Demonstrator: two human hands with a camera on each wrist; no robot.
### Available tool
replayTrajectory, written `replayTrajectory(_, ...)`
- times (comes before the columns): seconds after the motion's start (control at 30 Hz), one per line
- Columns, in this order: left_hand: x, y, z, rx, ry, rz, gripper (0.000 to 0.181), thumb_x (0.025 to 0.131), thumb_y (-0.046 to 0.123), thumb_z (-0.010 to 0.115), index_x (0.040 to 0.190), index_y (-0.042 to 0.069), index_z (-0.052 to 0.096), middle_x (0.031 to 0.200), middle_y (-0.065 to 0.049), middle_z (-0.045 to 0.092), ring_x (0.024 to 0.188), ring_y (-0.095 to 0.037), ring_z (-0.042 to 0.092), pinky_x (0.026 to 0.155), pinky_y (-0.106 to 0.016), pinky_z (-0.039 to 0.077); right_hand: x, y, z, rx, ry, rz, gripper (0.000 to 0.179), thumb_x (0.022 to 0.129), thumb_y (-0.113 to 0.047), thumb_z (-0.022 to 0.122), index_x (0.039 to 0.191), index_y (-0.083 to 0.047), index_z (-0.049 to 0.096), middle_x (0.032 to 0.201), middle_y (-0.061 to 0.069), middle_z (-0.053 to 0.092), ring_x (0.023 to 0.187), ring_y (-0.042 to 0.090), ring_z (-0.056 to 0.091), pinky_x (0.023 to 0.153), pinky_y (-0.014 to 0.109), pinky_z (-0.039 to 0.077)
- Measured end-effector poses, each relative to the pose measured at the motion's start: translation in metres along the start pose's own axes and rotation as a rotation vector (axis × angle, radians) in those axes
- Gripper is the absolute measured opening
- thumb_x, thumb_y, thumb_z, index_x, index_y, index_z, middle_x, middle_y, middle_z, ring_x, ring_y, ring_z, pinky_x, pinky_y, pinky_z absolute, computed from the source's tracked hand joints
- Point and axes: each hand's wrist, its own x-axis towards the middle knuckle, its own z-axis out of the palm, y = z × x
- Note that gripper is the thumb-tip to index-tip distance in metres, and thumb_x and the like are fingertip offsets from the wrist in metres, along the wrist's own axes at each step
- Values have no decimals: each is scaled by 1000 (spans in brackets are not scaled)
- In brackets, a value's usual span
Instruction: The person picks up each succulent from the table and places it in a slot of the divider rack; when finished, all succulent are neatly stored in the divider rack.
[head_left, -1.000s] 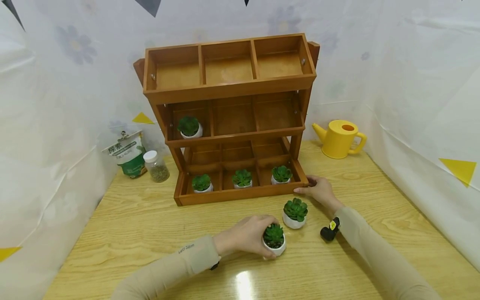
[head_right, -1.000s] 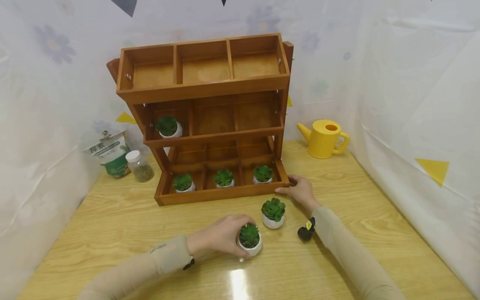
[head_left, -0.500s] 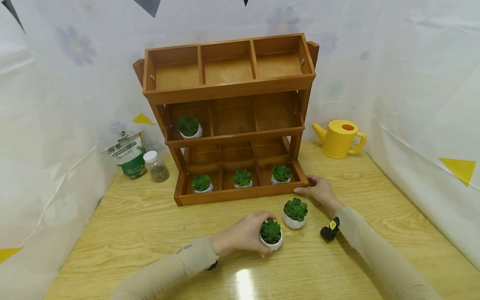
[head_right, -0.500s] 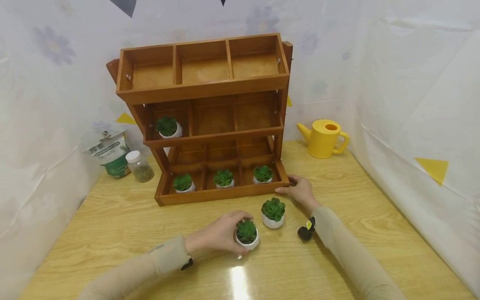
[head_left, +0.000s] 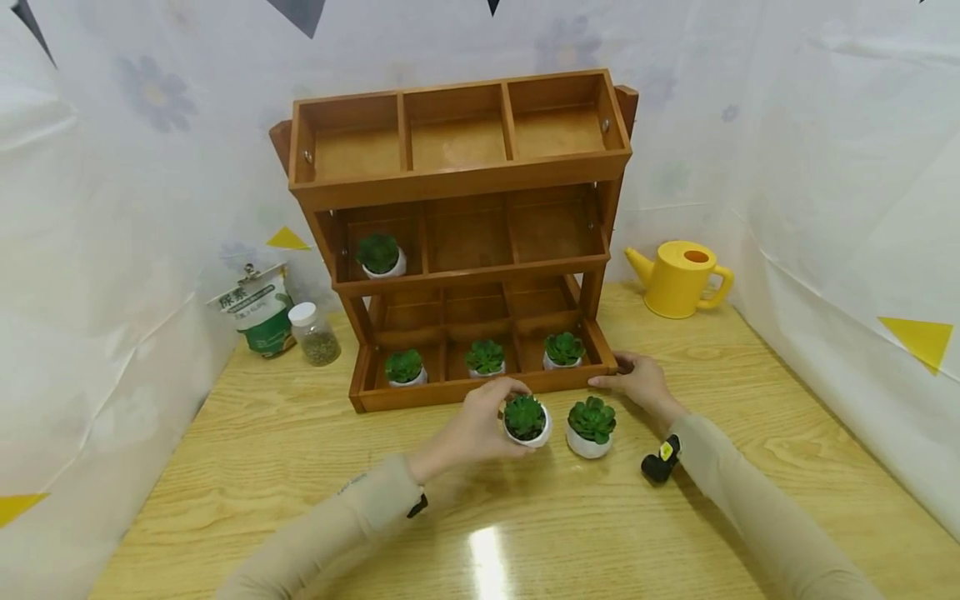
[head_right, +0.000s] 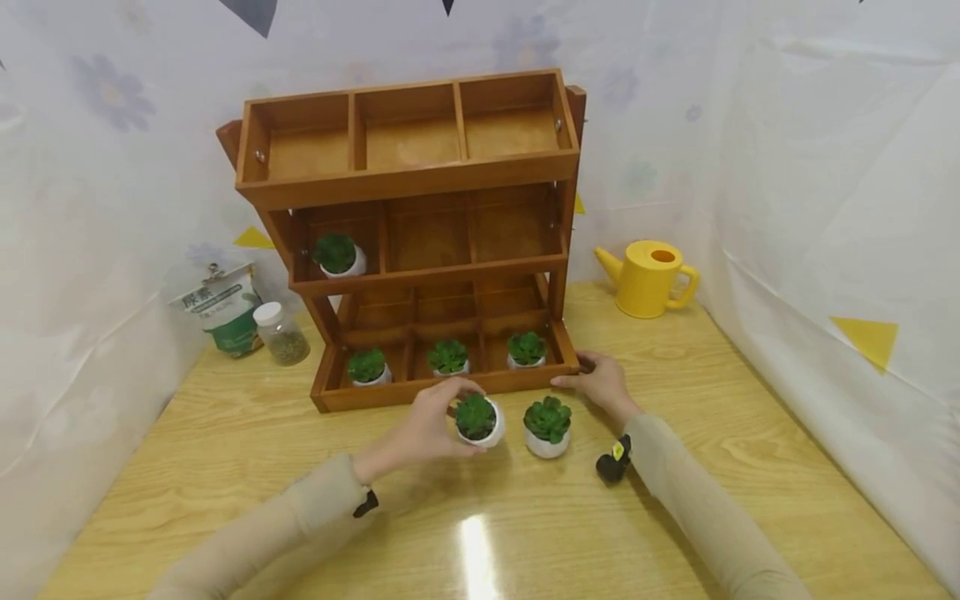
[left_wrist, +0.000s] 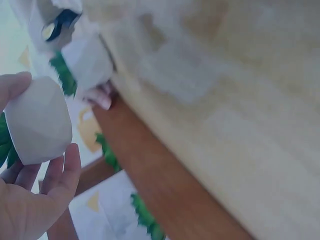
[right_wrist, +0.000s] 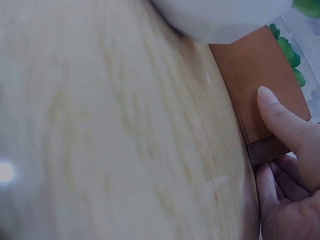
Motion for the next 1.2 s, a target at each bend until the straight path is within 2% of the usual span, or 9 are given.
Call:
replayTrajectory(0.23,16,-4,-26,26,168,1,68,64,17,90,119,4,53,113,-10,60,99,-23,61,78,-36,55,0,2,-1,7,-4,-3,91,75,-51,77,143,-1,43,138,24,50,127,39,47,104,51,40)
replayTrajectory(0.47,46,1,-65,56,382,7,66,65,18,89,120,4,54,113,-11,60,100,-25,61,84,-38,55,1,2,0,31,-12,3,89,75,-52,77,142,-2,44,137,23,52,125,37,50,103,50,41)
replayTrajectory(0.6,62,5,-81,73,463,19,65,67,18,88,120,3,54,116,-13,60,103,-27,60,89,-41,53,-1,1,-1,36,-21,9,91,75,-51,77,143,-1,42,139,24,49,127,39,48,104,50,40)
replayTrajectory(0.8,77,3,-90,94,537,14,65,68,18,88,120,2,54,116,-14,59,105,-27,58,93,-42,50,-2,1,-3,14,-12,19,93,75,-53,76,144,-1,40,142,25,46,130,40,43,105,51,38)
replayTrajectory(0.93,82,-4,-92,105,574,7,65,68,19,88,120,2,54,116,-14,59,104,-27,58,92,-42,50,-2,0,-3,10,-16,21,94,75,-54,76,144,-1,40,141,25,47,129,40,44,105,51,39)
replayTrajectory(1.2,90,-20,-100,147,667,34,64,67,19,87,119,0,54,114,-16,59,100,-29,57,88,-42,51,-1,-1,-1,38,-22,32,92,75,-51,77,144,0,41,141,25,47,129,39,45,105,51,39)
